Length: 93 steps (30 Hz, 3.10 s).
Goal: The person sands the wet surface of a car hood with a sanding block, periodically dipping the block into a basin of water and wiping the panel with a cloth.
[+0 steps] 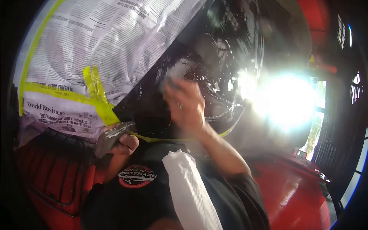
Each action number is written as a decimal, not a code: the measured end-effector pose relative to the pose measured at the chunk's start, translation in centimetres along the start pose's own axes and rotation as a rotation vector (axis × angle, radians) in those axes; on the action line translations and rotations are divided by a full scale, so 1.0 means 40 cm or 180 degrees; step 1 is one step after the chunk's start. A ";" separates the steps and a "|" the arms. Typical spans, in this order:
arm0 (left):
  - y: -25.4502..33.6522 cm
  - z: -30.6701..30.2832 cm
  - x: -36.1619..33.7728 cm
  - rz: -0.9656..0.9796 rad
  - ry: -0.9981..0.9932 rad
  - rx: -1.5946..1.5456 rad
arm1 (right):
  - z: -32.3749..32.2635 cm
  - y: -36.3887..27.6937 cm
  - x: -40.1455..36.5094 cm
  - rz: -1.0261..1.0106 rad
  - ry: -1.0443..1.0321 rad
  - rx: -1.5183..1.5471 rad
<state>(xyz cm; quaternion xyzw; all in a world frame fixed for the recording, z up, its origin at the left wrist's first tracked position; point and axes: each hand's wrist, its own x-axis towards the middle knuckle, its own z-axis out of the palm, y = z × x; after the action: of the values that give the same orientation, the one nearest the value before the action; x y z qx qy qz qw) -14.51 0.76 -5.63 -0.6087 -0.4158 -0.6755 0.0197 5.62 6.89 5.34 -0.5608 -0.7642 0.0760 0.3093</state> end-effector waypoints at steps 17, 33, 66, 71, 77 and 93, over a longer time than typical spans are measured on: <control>-0.018 -0.013 0.015 0.0606 -0.0164 0.1719 | -0.004 0.036 -0.038 0.0108 0.0065 0.0103; 0.008 0.021 0.029 -0.0156 0.0185 0.0328 | -0.007 0.005 -0.040 -0.0029 0.0040 0.0360; -0.012 -0.007 0.017 0.0436 -0.0115 0.1002 | 0.009 0.027 0.052 -0.0140 0.0330 0.0099; -0.011 0.006 -0.017 0.0047 0.0326 0.0438 | 0.000 0.060 0.020 -0.0244 0.0164 -0.0128; -0.007 0.023 0.002 0.0045 0.0392 0.0466 | -0.022 0.043 0.000 0.0085 0.0118 0.0150; -0.001 -0.003 0.109 -0.0103 -0.0223 -0.0170 | 0.013 0.043 0.075 -0.0182 0.0636 0.0394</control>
<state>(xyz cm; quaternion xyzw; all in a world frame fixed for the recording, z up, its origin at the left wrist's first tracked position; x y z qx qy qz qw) -15.75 2.79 -1.98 -0.6254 -0.4078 -0.6649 -0.0220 6.20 10.33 5.29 -0.5234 -0.7391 0.0579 0.4199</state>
